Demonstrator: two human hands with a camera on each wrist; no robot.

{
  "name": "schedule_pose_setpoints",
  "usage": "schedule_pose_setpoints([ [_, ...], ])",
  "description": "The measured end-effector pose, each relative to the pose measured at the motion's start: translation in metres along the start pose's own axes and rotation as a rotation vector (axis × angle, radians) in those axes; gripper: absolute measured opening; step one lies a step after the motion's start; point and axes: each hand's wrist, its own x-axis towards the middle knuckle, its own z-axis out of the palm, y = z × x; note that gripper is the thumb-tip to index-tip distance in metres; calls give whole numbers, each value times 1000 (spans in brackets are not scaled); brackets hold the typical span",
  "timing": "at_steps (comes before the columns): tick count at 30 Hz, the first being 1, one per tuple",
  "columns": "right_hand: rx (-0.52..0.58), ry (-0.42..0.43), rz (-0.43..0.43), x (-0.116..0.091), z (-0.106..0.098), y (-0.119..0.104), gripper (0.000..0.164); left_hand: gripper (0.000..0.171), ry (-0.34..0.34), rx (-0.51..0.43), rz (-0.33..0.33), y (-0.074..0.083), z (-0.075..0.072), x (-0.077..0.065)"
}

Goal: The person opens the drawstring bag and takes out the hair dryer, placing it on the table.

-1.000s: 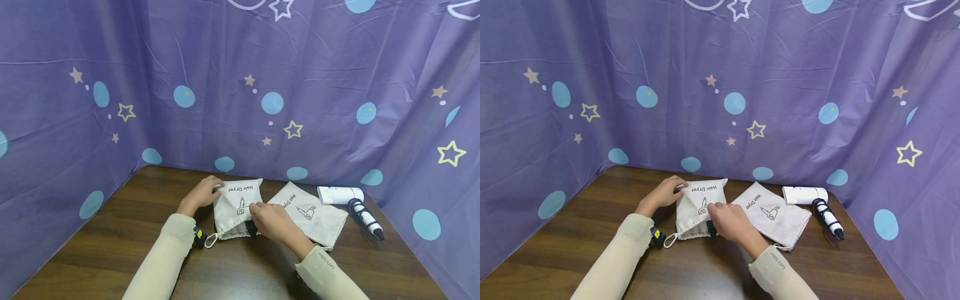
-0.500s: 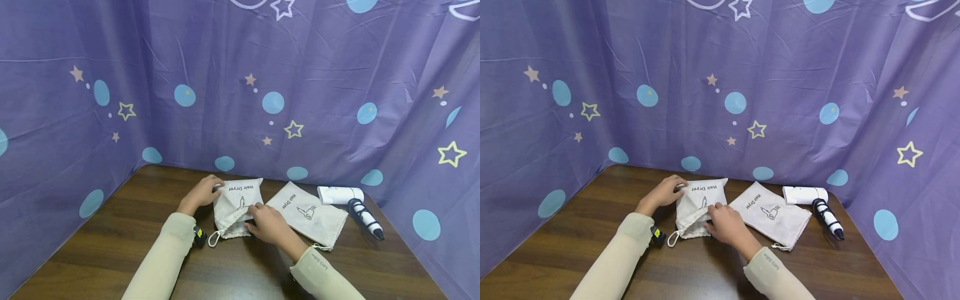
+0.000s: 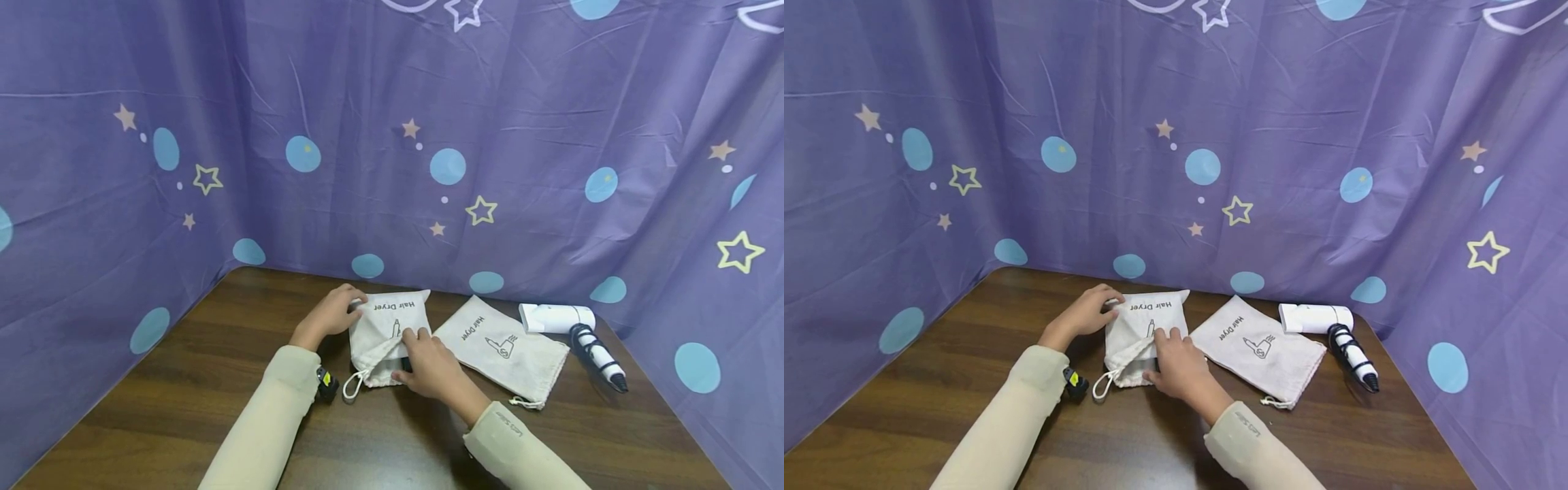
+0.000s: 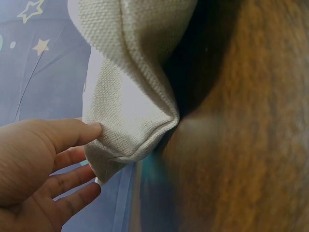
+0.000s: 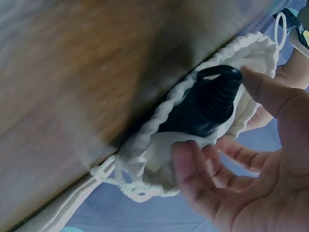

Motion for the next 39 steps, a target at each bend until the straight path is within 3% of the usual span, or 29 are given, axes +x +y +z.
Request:
schedule_pose_setpoints([
  [7, 66, -23, 113, 3, 2, -9, 57, 28, -14, 2, -11, 0, -2, 2],
  [15, 101, -9, 145, 4, 0, -8, 52, 31, -29, -2, -13, -1, -2, 2],
  [20, 123, 77, 177, 5, -4, -4, 42, 37, -41, -16, -32, -3, -1, 2],
  [28, 68, 267, 216, 10, -8, -1, 32, 34, 29, 26, 3, -8, 2, 2],
  [34, 57, 292, 248, 14, -7, 2, 29, 31, 37, 30, -12, -8, 2, 2],
  [39, 77, 284, 258, 14, -10, 7, 33, 25, 64, 39, -71, -9, 5, 4],
])
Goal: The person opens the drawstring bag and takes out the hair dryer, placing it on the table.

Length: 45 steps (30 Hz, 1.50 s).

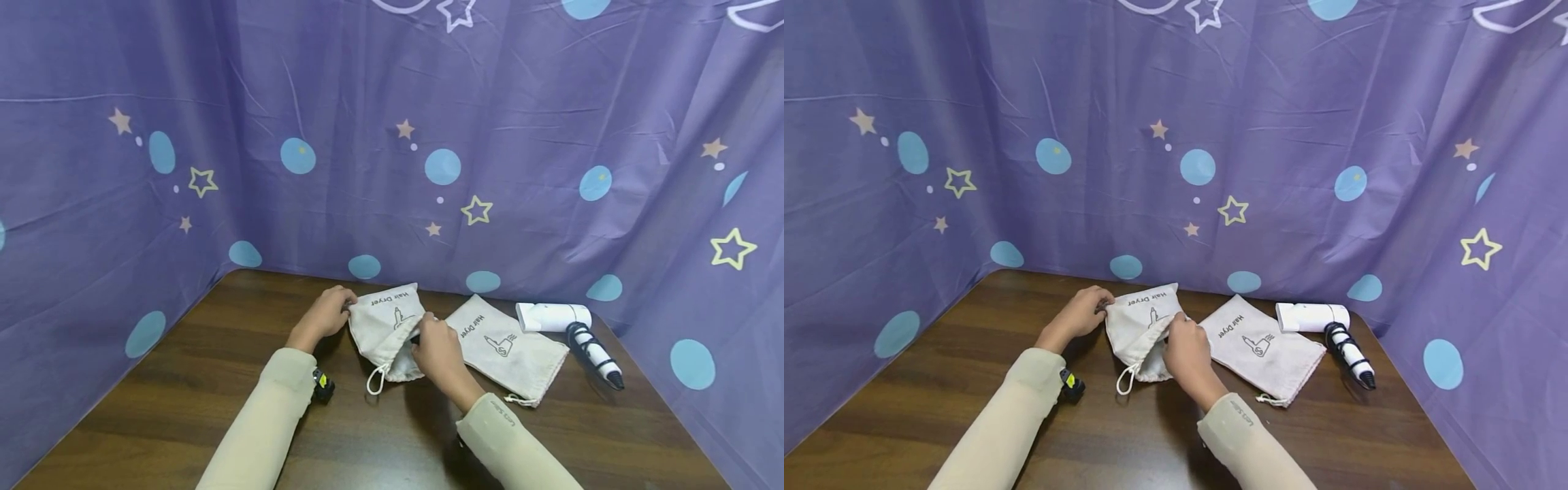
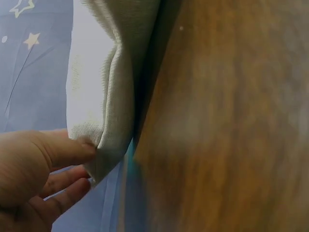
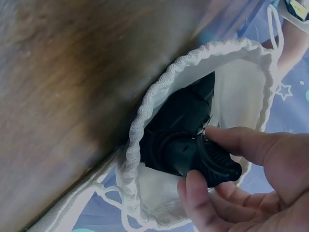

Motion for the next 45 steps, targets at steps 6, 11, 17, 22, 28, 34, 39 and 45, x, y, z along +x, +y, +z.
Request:
schedule_pose_setpoints([
  [6, 19, -23, -2, 0, -4, 3, 31, 13, 48, 18, -83, 0, 0, 0],
  [11, 40, -40, 6, -1, -7, 7, 32, 6, 81, 43, -80, -2, -4, 0],
  [17, 56, -70, -30, -2, -12, 19, 30, 7, 79, 31, -83, -9, -9, -2],
  [22, 67, -109, -56, -6, -16, 34, 33, 11, 75, -3, -91, -14, -14, -4],
  [28, 80, -183, -49, -7, -19, 51, 35, 9, 78, -29, -108, -20, -21, -6],
  [34, 100, -249, -38, -6, -24, 61, 31, 8, 108, -10, -187, -23, -25, -8],
  [39, 94, -246, -69, -5, -22, 61, 37, 21, 19, 21, -103, -16, -20, -6],
  [45, 83, -222, -45, -1, -17, 55, 40, 44, -190, -63, 136, -11, -15, -5],
])
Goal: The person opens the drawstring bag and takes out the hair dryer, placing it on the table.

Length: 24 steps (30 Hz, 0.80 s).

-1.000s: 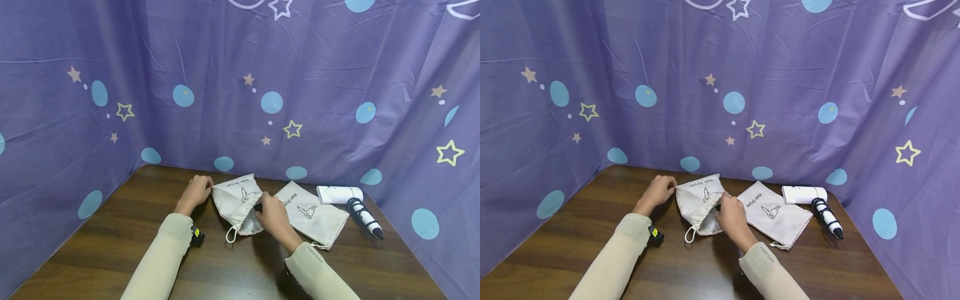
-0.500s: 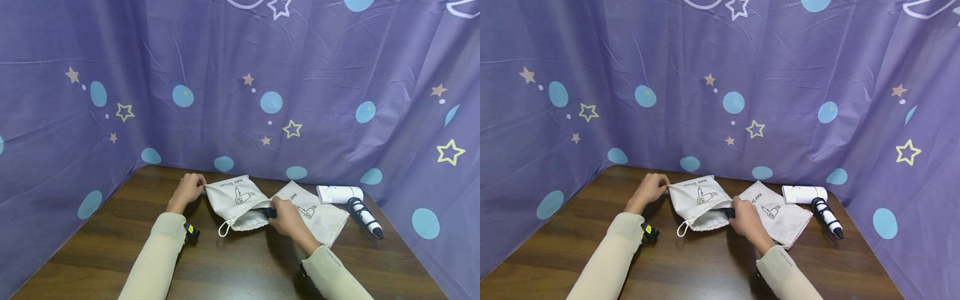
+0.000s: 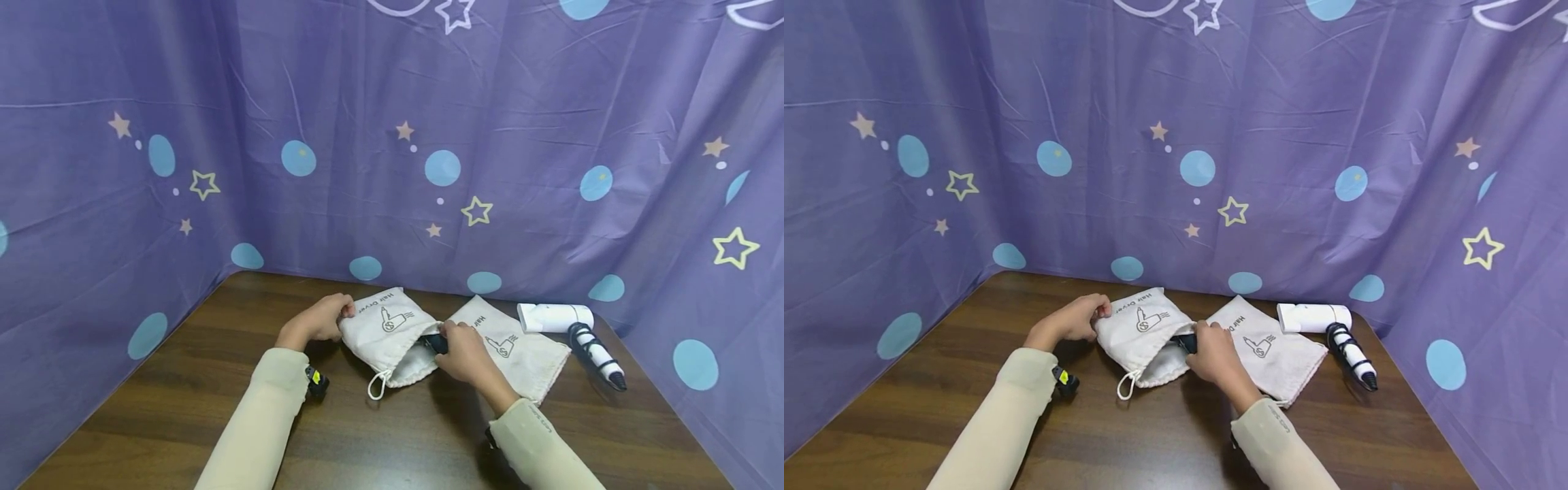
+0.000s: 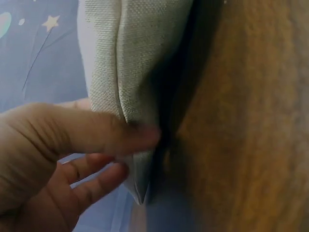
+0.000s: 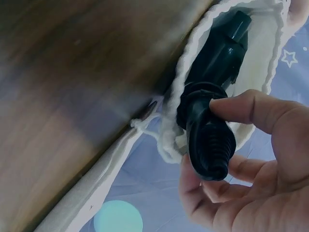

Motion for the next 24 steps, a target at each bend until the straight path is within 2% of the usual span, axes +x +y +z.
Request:
schedule_pose_setpoints([
  [3, -6, 10, 19, 2, 2, -5, 40, 42, -68, -47, 16, -1, 0, -1],
  [5, -19, 16, 24, 3, 3, -8, 41, 39, -81, -70, 15, -1, 0, -3],
  [8, -54, 17, 27, 3, 4, -13, 38, 36, -82, -84, 17, -3, -1, -5],
  [13, -136, -16, 92, 4, 4, -17, 29, 31, -78, -98, 7, -3, -6, -6],
  [18, -223, -34, 103, 2, 6, -18, 34, 28, -70, -100, 9, -2, -9, -7],
  [24, -271, -14, 84, 0, 8, -16, 37, 28, -32, -98, 28, -5, -11, -7],
])
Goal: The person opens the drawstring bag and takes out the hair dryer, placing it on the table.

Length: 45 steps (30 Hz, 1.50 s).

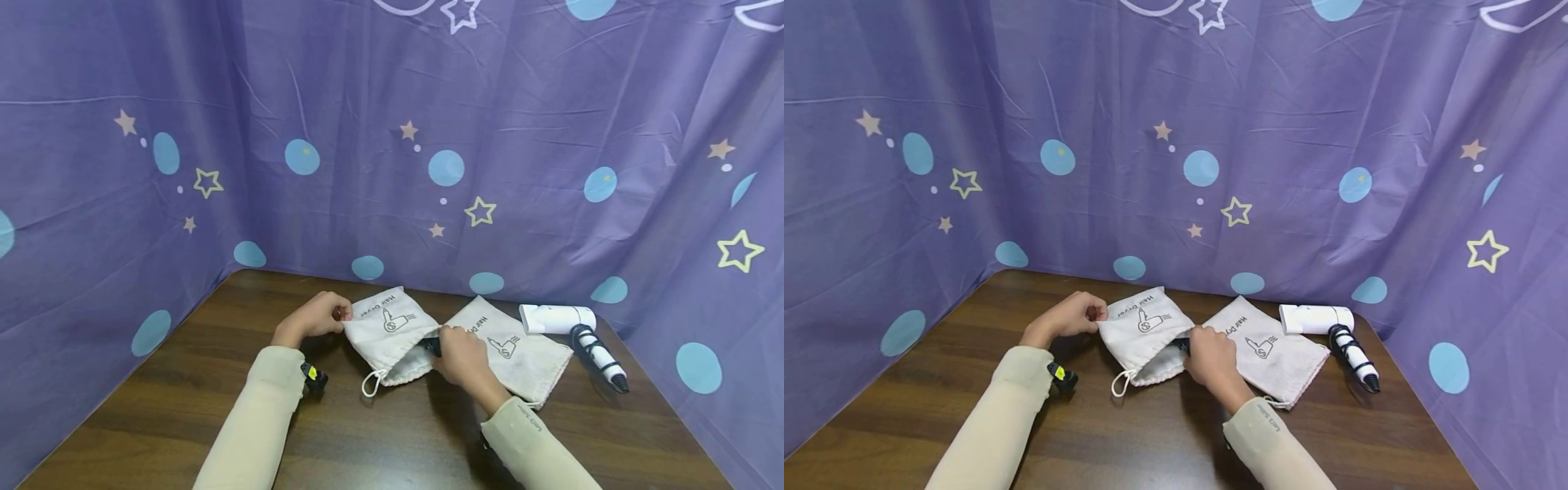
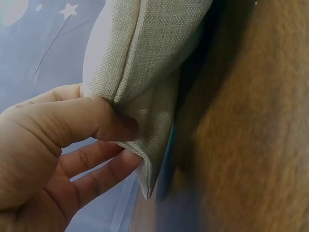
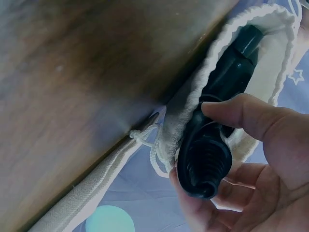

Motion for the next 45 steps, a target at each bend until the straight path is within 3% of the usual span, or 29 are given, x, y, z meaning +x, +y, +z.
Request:
schedule_pose_setpoints([
  [11, -10, 9, -40, -7, -4, 12, 45, 27, 64, -9, -45, -5, 0, 1],
  [16, 1, 4, -72, -11, -3, 22, 41, 26, 91, -4, -37, -9, -1, 1],
  [23, -10, -9, -91, -16, -4, 31, 41, 28, 198, 32, -28, -15, -2, -3],
  [27, -16, 0, -113, -15, -5, 29, 40, 27, 211, 75, -14, -15, -2, -1],
  [30, -22, 7, -128, -14, -6, 27, 40, 30, 162, 115, -38, -10, -2, 0],
  [36, -8, 0, -122, -13, -4, 26, 40, 38, -18, 250, -67, 11, -1, 2],
  [40, 33, 1, -121, -11, -3, 25, 38, 42, -55, 365, 38, 25, 0, -3],
  [45, 75, 0, -94, -8, -5, 25, 35, 42, -72, 422, 213, 43, -1, -12],
])
